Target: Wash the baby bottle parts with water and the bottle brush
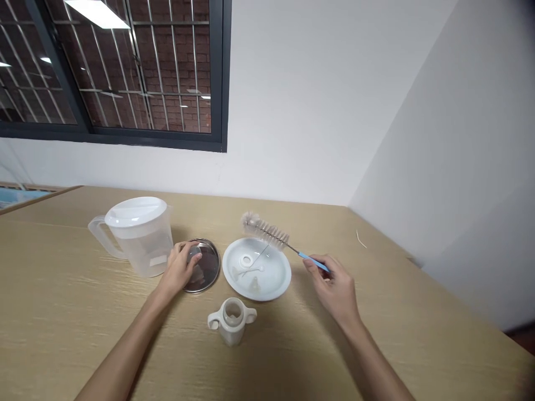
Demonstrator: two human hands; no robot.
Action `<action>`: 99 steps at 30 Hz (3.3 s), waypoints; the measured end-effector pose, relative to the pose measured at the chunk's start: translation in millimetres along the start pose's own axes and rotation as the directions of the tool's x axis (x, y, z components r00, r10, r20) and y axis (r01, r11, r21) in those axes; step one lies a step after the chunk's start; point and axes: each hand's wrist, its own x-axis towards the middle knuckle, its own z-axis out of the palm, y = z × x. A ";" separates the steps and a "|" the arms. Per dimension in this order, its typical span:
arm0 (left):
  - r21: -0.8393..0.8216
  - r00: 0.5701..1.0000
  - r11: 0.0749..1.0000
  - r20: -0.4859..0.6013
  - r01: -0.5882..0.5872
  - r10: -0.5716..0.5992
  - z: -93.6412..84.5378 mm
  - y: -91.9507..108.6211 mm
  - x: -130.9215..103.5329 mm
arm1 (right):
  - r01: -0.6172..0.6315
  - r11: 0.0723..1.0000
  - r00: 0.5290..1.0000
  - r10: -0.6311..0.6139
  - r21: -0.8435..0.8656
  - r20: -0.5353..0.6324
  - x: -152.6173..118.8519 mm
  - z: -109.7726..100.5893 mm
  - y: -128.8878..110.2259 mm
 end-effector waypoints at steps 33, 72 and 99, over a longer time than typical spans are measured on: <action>0.067 0.874 0.929 0.368 -0.365 0.317 0.0 92.2 37.1 | -0.356 0.933 0.901 0.358 0.056 -0.243 13.0 -9.1 5.9; -0.540 0.906 0.841 0.366 0.018 0.215 -12.3 91.7 28.1 | -0.513 0.462 0.736 0.671 0.724 0.094 23.4 -24.4 -3.0; -0.866 0.941 0.390 0.339 0.311 0.003 -6.7 81.9 17.2 | -0.637 0.402 0.763 0.448 0.657 0.466 13.5 -18.3 -9.6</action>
